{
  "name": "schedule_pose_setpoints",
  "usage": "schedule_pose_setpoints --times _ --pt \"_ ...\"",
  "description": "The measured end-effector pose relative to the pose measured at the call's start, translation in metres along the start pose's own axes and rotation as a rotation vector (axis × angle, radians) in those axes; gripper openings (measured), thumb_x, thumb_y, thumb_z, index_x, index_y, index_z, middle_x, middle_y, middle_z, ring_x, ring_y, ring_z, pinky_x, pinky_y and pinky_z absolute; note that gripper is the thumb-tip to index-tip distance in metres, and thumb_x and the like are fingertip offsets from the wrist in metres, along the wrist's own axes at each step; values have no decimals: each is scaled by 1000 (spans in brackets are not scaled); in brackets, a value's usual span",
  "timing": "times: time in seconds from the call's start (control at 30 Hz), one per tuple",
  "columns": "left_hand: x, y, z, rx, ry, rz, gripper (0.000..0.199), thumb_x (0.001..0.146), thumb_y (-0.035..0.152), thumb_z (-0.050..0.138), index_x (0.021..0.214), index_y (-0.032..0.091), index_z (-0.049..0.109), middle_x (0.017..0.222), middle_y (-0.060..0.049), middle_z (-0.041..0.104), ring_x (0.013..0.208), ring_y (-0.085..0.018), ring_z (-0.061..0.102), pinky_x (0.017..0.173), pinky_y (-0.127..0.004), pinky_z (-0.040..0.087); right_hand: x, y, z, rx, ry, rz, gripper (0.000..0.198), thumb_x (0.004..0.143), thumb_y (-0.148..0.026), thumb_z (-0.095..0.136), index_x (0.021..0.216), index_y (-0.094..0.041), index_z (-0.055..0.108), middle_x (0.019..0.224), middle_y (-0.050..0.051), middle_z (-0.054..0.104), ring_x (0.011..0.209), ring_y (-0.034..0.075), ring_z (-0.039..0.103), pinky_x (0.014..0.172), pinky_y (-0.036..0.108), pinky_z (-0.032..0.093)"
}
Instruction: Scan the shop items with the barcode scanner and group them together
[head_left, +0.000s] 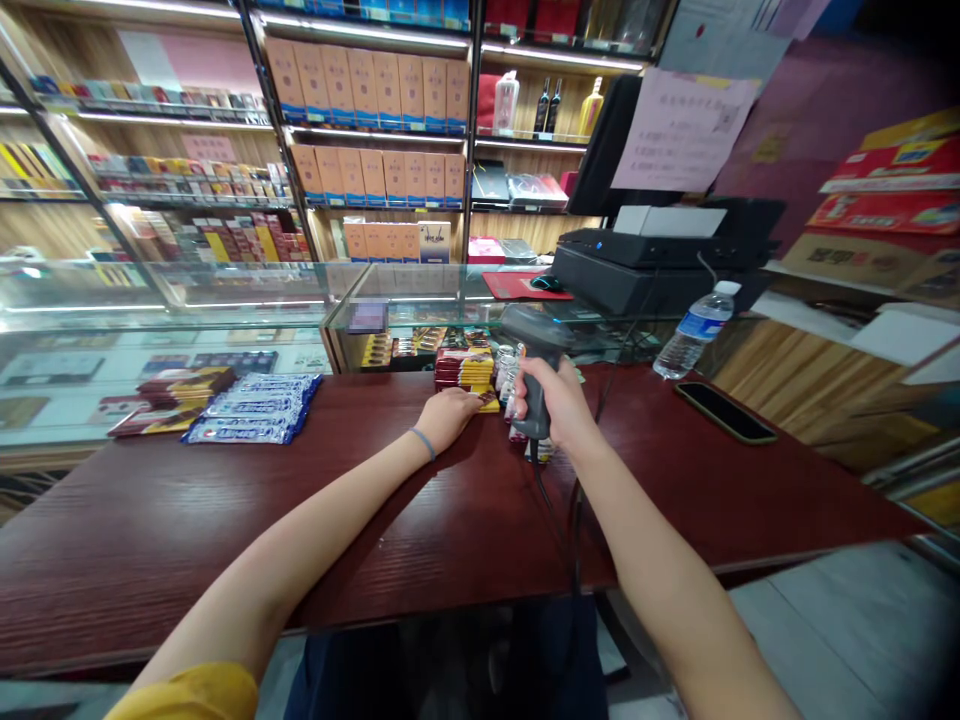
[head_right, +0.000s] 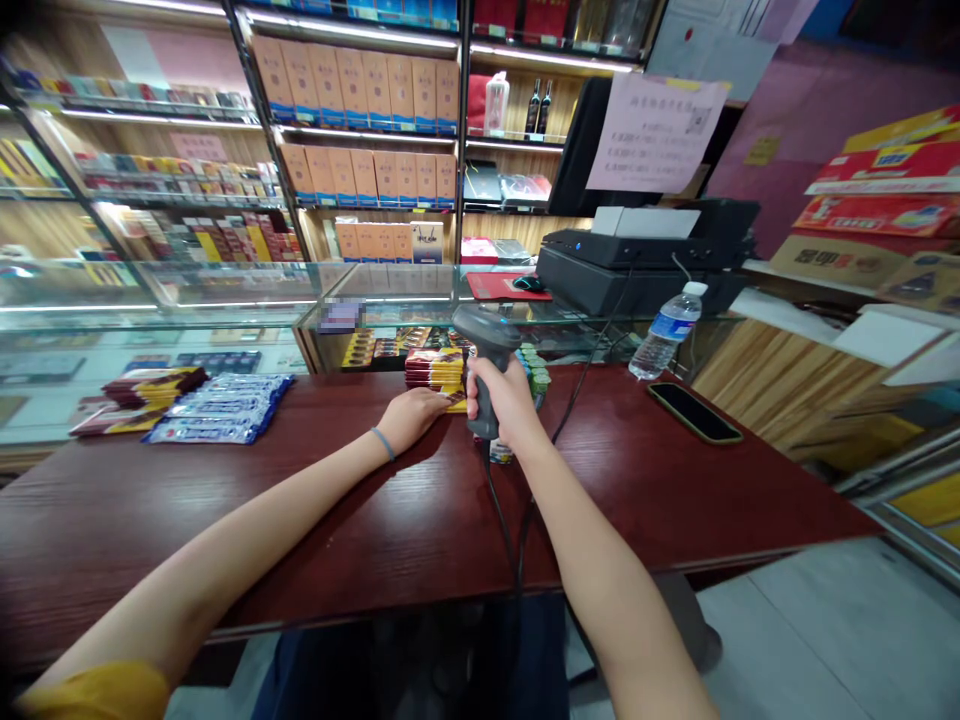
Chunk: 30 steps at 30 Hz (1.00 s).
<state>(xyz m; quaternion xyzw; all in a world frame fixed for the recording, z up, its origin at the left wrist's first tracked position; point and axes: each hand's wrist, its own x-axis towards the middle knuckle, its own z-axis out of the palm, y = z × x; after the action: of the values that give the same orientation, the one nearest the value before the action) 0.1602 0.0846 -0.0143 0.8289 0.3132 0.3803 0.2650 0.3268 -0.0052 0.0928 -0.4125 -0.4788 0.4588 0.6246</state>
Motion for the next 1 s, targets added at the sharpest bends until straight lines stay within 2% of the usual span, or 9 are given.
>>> schedule_pose_setpoints --times 0.07,0.2,0.37,0.47,0.57,0.73,0.83,0.9,1.0 --pt "0 -2 1 -11 17 8 4 79 29 73 82 27 75 90 -8 74 96 -24 66 98 -34 46 0 0 0 2 0 0 19 77 -34 66 77 -24 51 50 -8 54 33 10 49 32 21 38" --pt "0 -5 -7 64 99 149 22 80 20 69 99 29 75 101 -8 74 97 -24 66 96 -37 48 0 1 1 -18 8 12 21 76 -36 67 73 -24 49 49 -7 54 32 10 48 32 22 39" --pt "-10 -3 -41 134 135 160 31 82 21 68 112 28 71 107 -7 73 98 -23 66 92 -35 50 0 0 1 -30 -1 21 22 77 -36 66 69 -23 50 49 -6 53 33 10 49 32 21 38" --pt "-27 -4 -71 25 185 51 32 80 21 70 111 29 72 107 -5 73 96 -21 66 91 -32 50 -1 0 3 -28 -10 27 22 78 -35 67 68 -22 51 51 -6 53 34 10 48 32 22 39" --pt "-49 -11 -107 -49 288 -50 21 75 21 76 95 28 76 96 -4 74 91 -21 66 91 -30 50 -4 2 6 -21 -28 27 21 78 -35 68 72 -22 53 51 -6 54 34 10 48 33 22 40" --pt "-86 -34 -174 139 378 -94 14 77 23 73 90 28 76 93 -4 73 92 -22 65 95 -32 47 -10 8 12 -42 -85 87 22 80 -35 69 72 -21 54 52 -5 54 35 11 49 34 23 40" --pt "-110 -50 -216 137 515 -178 14 73 24 77 86 27 75 89 -5 72 92 -22 64 96 -30 46 -13 13 14 -85 -127 89 24 81 -36 70 69 -20 56 52 -4 55 35 11 50 35 23 39" --pt "-126 -62 -243 233 582 -225 14 75 27 75 88 25 74 91 -6 71 96 -23 64 99 -32 44 -14 16 16 -122 -176 88 32 82 -39 70 63 -19 55 52 -2 55 36 11 50 36 23 39" --pt "-148 -81 -283 581 542 -265 20 86 30 61 101 23 71 105 -8 70 107 -26 61 102 -37 43 -17 17 18 -143 -199 82 35 82 -41 71 60 -18 55 52 -2 55 36 11 50 38 24 40"
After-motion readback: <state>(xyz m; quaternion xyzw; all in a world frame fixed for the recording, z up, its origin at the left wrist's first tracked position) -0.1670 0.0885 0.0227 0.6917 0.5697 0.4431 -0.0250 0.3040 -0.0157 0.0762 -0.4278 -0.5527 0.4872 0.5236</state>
